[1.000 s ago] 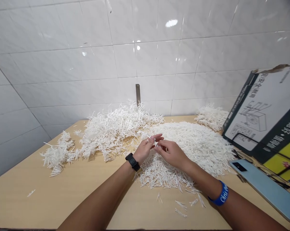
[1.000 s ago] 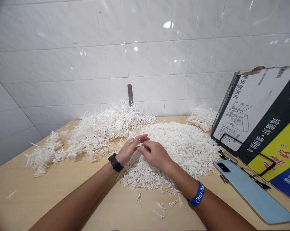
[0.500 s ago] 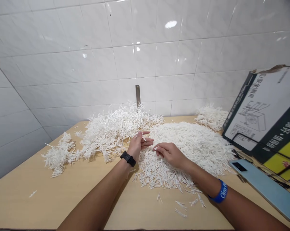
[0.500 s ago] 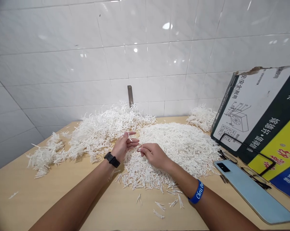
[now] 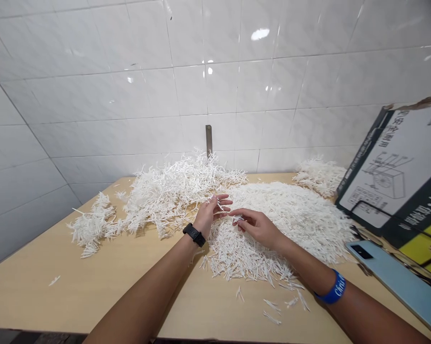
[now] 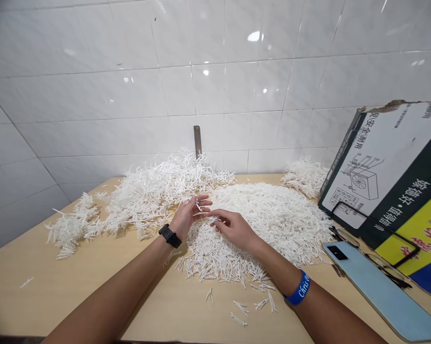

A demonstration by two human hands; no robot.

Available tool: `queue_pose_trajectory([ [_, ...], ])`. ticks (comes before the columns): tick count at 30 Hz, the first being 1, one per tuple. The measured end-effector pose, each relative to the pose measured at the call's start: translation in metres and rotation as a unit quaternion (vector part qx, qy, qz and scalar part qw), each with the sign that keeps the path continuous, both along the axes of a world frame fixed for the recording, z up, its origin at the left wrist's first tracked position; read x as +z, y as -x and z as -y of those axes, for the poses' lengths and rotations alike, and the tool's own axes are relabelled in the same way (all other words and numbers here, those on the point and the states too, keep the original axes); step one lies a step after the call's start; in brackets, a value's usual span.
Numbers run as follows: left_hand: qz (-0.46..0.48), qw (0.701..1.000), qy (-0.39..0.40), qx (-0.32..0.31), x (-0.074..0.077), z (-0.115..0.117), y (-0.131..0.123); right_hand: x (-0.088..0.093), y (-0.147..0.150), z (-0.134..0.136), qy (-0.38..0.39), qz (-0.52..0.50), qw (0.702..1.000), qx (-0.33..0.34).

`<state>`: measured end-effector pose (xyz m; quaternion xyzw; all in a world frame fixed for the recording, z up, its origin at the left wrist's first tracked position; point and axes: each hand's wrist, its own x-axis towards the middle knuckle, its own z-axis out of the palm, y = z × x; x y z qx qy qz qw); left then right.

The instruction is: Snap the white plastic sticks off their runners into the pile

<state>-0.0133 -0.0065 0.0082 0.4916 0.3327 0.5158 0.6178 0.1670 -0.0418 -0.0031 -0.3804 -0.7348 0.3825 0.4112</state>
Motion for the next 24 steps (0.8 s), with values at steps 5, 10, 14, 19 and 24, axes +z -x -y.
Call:
queue_pose_trajectory([
  [5, -0.038, 0.998, -0.049, 0.005, -0.003, -0.002, 0.0, 0.007, 0.001, 0.003, -0.121, 0.051, 0.991, -0.026],
  [10, -0.218, 0.951, -0.214, 0.053, -0.007, 0.0, 0.001, 0.014, 0.001, 0.009, -0.219, 0.013, 0.967, -0.128],
  [14, -0.355, 0.867, -0.349, 0.017, -0.01, 0.008, -0.003, 0.015, 0.004, 0.011, -0.222, 0.024, 0.958, -0.178],
  [19, -0.491, 0.726, -0.481, -0.015, -0.014, 0.015, -0.011, 0.008, 0.009, 0.005, -0.152, 0.078, 0.975, -0.141],
  [24, -0.532, 0.68, -0.503, -0.041, -0.015, 0.017, -0.016, 0.006, 0.008, 0.001, -0.135, 0.054, 0.978, -0.15],
])
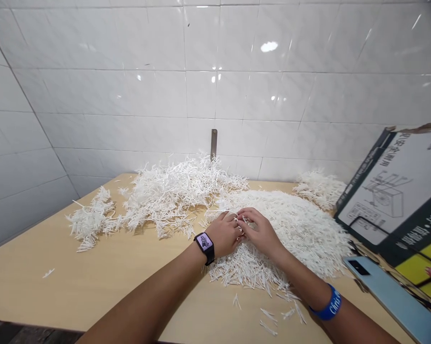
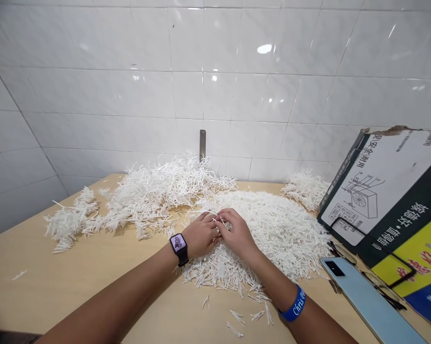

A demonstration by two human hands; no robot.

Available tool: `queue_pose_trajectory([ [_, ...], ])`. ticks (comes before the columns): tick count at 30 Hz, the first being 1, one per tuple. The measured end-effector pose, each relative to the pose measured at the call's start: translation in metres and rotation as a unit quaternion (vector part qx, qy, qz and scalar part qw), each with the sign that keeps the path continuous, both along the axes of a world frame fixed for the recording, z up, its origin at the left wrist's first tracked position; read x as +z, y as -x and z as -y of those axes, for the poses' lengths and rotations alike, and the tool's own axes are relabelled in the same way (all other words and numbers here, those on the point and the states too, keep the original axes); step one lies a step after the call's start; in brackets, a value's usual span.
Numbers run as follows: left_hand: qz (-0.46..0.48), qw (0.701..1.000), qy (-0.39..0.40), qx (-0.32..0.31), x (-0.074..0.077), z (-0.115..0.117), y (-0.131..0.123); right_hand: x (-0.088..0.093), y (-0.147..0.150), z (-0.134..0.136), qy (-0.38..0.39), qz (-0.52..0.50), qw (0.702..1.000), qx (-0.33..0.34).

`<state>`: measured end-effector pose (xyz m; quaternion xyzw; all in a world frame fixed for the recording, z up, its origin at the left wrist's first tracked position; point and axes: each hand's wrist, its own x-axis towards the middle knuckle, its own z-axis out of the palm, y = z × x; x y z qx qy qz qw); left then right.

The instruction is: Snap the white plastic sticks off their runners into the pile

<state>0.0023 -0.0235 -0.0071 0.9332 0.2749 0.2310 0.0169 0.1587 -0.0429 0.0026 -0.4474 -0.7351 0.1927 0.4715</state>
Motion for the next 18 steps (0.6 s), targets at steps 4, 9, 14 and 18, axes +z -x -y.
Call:
queue_pose_trajectory([
  [4, 0.075, 0.992, 0.094, -0.032, 0.0, -0.004, 0.003, 0.001, -0.007, 0.001, 0.002, -0.061, 0.998, -0.011],
  [9, 0.303, 0.911, 0.263, 0.098, -0.003, -0.018, 0.013, 0.003, -0.013, 0.0, 0.028, -0.151, 0.988, -0.005],
  [14, 0.382, 0.861, 0.293, 0.166, -0.005, -0.03, 0.016, 0.007, -0.009, 0.003, 0.051, -0.266, 0.961, 0.053],
  [18, 0.436, 0.81, 0.369, 0.133, 0.002, -0.026, 0.014, 0.012, -0.006, 0.008, 0.116, -0.353, 0.925, 0.079],
])
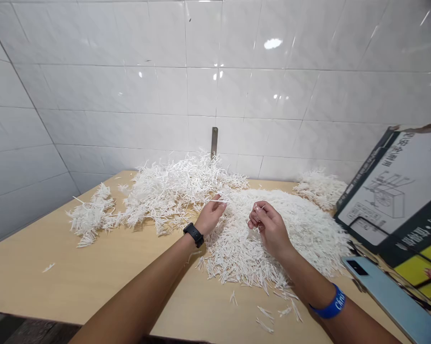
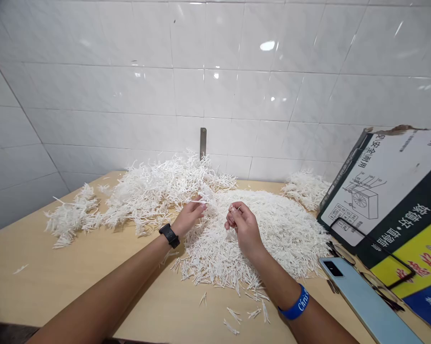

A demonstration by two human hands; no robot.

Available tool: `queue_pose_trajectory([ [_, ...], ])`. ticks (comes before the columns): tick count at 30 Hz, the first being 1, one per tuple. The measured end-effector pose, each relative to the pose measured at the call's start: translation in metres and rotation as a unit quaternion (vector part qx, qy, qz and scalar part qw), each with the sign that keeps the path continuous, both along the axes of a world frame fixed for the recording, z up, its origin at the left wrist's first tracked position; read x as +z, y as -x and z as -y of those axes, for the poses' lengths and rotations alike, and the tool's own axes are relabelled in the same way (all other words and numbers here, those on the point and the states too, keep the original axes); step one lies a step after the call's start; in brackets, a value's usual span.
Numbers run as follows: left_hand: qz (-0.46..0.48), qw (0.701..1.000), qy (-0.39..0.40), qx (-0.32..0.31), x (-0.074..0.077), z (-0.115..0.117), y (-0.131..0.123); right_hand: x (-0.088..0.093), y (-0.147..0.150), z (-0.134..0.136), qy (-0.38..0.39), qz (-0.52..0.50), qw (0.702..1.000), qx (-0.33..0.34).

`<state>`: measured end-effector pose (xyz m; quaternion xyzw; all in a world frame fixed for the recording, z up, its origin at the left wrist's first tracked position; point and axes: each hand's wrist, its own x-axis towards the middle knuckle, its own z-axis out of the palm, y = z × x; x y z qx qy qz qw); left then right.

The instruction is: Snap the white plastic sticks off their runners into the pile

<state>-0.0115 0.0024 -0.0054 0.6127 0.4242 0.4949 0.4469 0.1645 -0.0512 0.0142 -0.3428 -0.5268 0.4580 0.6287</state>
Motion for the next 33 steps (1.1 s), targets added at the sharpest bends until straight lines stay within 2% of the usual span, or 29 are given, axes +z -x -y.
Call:
queue_pose_trajectory([
  [2, 0.114, 0.99, 0.06, -0.053, 0.006, 0.006, -0.001, 0.001, 0.001, 0.001, 0.031, 0.01, 0.999, -0.004],
  [4, 0.218, 0.963, 0.103, -0.116, 0.013, 0.012, -0.002, 0.0, 0.002, 0.002, 0.053, 0.059, 0.997, -0.015],
  [7, 0.266, 0.94, 0.112, -0.18, 0.021, 0.02, -0.002, -0.002, 0.004, 0.001, 0.05, 0.19, 0.979, -0.058],
  [10, 0.279, 0.936, 0.116, -0.182, 0.023, 0.022, -0.002, -0.002, 0.005, 0.0, 0.025, 0.299, 0.948, -0.106],
  [12, 0.29, 0.936, 0.122, -0.156, 0.022, 0.02, -0.003, 0.0, 0.004, 0.0, 0.026, 0.335, 0.938, -0.081],
  [14, 0.299, 0.936, 0.131, -0.129, 0.02, 0.016, -0.003, 0.002, 0.003, 0.001, 0.023, 0.347, 0.937, -0.037],
  [16, 0.307, 0.933, 0.148, -0.111, 0.019, 0.014, -0.002, 0.005, 0.003, 0.003, 0.004, 0.34, 0.94, -0.023],
  [19, 0.326, 0.916, 0.201, -0.116, 0.022, 0.014, 0.0, 0.006, 0.001, 0.004, -0.029, 0.308, 0.95, -0.043],
  [23, 0.36, 0.872, 0.276, -0.183, 0.031, 0.02, 0.003, 0.005, -0.002, 0.004, -0.039, 0.266, 0.958, -0.094],
  [25, 0.359, 0.864, 0.29, -0.203, 0.033, 0.022, 0.003, 0.005, -0.003, 0.004, -0.049, 0.247, 0.958, -0.136],
  [27, 0.332, 0.878, 0.28, -0.2, 0.033, 0.022, 0.003, 0.006, -0.004, 0.005, -0.062, 0.226, 0.956, -0.179],
  [29, 0.283, 0.909, 0.25, -0.179, 0.031, 0.02, 0.003, 0.007, -0.006, 0.006, -0.073, 0.195, 0.951, -0.228],
  [33, 0.148, 0.978, 0.135, -0.056, 0.024, 0.014, 0.002, 0.007, -0.01, 0.003, -0.076, 0.087, 0.937, -0.329],
])
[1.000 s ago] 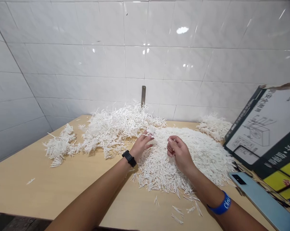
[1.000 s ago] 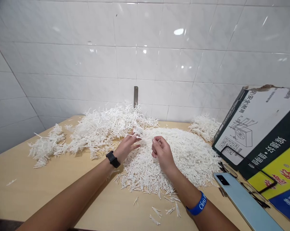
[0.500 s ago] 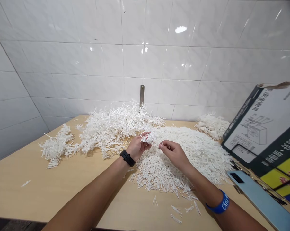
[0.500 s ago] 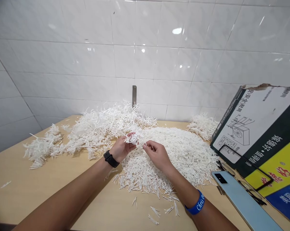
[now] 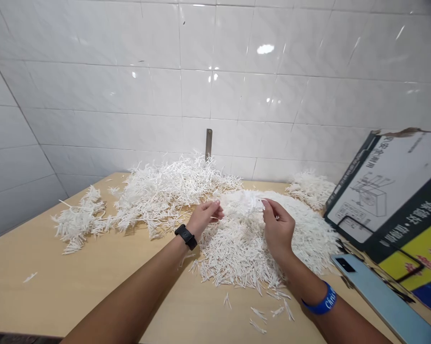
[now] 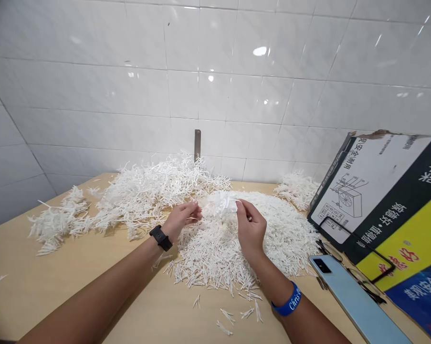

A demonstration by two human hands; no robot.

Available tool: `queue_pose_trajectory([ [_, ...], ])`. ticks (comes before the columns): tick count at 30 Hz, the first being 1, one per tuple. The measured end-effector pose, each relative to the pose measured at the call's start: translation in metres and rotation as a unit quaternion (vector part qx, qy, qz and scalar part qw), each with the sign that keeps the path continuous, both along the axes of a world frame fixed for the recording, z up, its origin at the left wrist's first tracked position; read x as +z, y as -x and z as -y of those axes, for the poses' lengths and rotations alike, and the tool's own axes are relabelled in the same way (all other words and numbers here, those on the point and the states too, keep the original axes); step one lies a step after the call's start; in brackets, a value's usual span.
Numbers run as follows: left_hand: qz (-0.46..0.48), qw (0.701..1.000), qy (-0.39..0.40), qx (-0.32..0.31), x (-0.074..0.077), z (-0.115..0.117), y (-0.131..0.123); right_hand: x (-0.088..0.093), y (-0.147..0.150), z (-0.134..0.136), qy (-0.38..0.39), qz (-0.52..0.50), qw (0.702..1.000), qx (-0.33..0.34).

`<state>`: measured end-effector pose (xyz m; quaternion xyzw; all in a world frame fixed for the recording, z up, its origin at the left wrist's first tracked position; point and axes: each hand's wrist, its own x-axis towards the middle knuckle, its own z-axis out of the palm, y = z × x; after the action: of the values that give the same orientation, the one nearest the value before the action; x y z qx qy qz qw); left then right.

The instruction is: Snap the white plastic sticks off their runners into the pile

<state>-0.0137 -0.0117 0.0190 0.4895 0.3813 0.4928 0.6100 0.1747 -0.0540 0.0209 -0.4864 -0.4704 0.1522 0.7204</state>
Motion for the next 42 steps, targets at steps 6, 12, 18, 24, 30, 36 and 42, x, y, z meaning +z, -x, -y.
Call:
queue_pose_trajectory([
  [6, -0.116, 0.953, -0.248, 0.131, 0.002, 0.007, 0.001, -0.004, -0.003, -0.002, -0.065, -0.002, 0.997, -0.034],
  [12, -0.182, 0.91, -0.372, 0.005, 0.004, 0.023, -0.011, -0.005, 0.003, 0.005, -0.188, 0.256, 0.947, 0.045],
  [18, -0.154, 0.937, -0.303, 0.077, 0.009, 0.028, -0.014, -0.008, 0.006, 0.0, -0.139, 0.381, 0.914, 0.016],
  [24, -0.095, 0.951, -0.258, 0.144, 0.01, 0.024, -0.011, 0.013, 0.002, 0.002, -0.152, 0.521, 0.837, -0.073],
  [30, -0.176, 0.879, -0.394, 0.204, 0.033, 0.033, -0.008, 0.067, 0.009, 0.006, -0.078, 0.656, 0.748, -0.065],
  [36, -0.291, 0.827, -0.473, 0.085, 0.057, 0.045, -0.013, 0.108, 0.01, 0.021, -0.091, 0.763, 0.64, -0.004],
  [42, -0.422, 0.708, -0.565, -0.032, 0.079, 0.098, -0.001, 0.139, -0.012, 0.095, -0.109, 0.802, 0.579, 0.1],
])
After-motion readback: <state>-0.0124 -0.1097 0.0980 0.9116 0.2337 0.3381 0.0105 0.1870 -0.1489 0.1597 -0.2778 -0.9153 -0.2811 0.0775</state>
